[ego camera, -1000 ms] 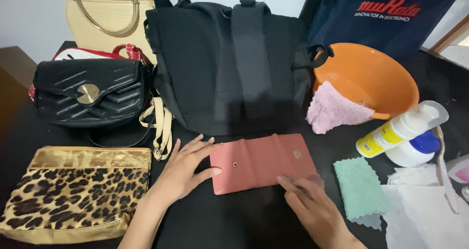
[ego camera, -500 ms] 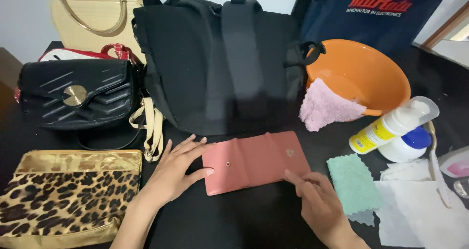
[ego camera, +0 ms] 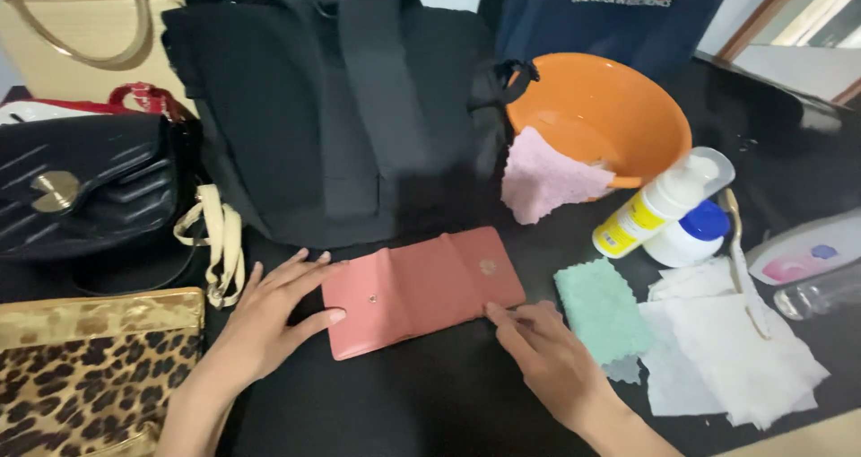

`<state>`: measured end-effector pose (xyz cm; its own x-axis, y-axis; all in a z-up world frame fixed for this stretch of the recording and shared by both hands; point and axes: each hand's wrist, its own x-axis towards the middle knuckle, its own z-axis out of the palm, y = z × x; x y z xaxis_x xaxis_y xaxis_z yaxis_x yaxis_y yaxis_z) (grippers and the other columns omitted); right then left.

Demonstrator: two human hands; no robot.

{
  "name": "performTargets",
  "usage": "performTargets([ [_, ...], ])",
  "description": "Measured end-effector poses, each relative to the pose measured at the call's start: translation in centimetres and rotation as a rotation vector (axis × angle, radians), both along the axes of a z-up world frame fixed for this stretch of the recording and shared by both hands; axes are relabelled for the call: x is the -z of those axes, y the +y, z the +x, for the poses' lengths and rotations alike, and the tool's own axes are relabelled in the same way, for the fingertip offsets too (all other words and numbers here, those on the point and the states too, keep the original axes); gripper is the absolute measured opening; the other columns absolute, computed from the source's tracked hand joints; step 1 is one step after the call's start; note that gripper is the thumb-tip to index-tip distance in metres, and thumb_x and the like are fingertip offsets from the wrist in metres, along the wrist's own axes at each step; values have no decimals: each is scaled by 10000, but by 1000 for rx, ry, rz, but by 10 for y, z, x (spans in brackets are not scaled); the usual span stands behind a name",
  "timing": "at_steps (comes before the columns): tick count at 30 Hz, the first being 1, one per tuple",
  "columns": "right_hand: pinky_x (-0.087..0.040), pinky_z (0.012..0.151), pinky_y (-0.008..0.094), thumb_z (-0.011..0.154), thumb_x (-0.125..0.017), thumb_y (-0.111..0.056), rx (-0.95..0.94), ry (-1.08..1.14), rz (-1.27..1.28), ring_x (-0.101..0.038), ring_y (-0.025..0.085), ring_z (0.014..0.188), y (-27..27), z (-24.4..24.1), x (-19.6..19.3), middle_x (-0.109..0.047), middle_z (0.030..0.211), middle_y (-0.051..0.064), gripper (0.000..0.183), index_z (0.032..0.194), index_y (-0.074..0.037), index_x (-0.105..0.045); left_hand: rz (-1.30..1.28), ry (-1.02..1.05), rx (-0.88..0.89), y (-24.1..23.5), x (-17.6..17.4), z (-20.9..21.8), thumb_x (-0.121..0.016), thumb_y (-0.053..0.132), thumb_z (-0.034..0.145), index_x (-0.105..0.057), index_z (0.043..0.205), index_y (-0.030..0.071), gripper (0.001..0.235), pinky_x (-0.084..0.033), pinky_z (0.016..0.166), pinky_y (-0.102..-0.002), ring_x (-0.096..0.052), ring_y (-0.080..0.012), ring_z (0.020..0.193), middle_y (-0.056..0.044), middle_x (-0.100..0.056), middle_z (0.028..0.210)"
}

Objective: Cleaning a pink leather wallet using a cloth and cleaning solution, including wiping the exterior and interior compartments.

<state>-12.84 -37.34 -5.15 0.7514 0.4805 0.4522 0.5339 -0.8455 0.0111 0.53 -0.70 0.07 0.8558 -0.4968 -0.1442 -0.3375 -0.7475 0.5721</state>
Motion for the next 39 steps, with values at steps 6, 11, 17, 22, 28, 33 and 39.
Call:
performTargets([
  [6, -446, 1066, 592, 898, -650, 49, 63, 131, -74, -509, 315, 1168, -11, -6, -6, -695, 1112, 128, 655, 1507, 25, -410, -10, -37, -14, 2, 10, 2, -674, 435, 906, -533, 1493, 380, 606, -79, 1250, -559, -242, -190, 1577, 54, -435, 1626],
  [11, -559, 757, 343, 802, -573, 167, 431, 567, 63, -640, 255, 1026, -17, -8, -8, -466, 1284, 120, 877, 1562, -228, -382, -22, -17, -29, 1, 9, 1, -681, 427, 899, -545, 1483, 376, 602, -47, 1266, -541, -241, -166, 1577, 65, -444, 1619],
  [17, -542, 661, 255, 843, -562, 145, 455, 432, 326, -682, 142, 1054, -16, -8, -5, -534, 1029, 53, 449, 1146, -184, -516, -32, -18, -36, 3, 14, 4, -710, 414, 880, -557, 1473, 370, 614, -63, 1263, -556, -260, -160, 1576, 81, -473, 1605],
  [22, -559, 648, 291, 940, -461, 66, 447, 461, 535, -589, 158, 966, -2, -2, -29, -807, 1260, -60, 215, 830, -115, -427, -59, -33, -22, 8, 1, 2, -730, 388, 868, -589, 1453, 358, 602, -139, 1256, -526, -260, -242, 1580, 75, -508, 1588],
  [28, -696, 917, 266, 883, -781, -142, 273, 301, 585, -781, 158, 1067, 12, -6, -28, -547, 1060, 66, 218, 890, -114, -565, -132, -293, 34, 1, -1, -9, -617, 245, 931, -666, 1383, 297, 458, -343, 1188, -466, -363, -296, 1529, 63, -611, 1494],
  [33, -677, 726, 260, 961, -662, -91, 238, 242, 583, -698, 147, 942, 9, 4, -25, -763, 935, 49, 191, 851, -99, -507, -416, -754, 403, -81, -9, -49, -540, 61, 1009, -568, 1405, 78, 397, -174, 1286, -605, -493, -318, 1411, -90, -570, 1431],
  [39, -664, 819, 192, 897, -733, -99, 415, 533, 846, -838, 112, 1073, 12, 15, -54, -882, 1017, 53, 269, 783, -143, -494, -26, -949, 411, -140, 26, -56, -667, 476, 954, -636, 1379, 131, 549, -339, 1102, -614, -374, -251, 1491, -9, -579, 1454],
])
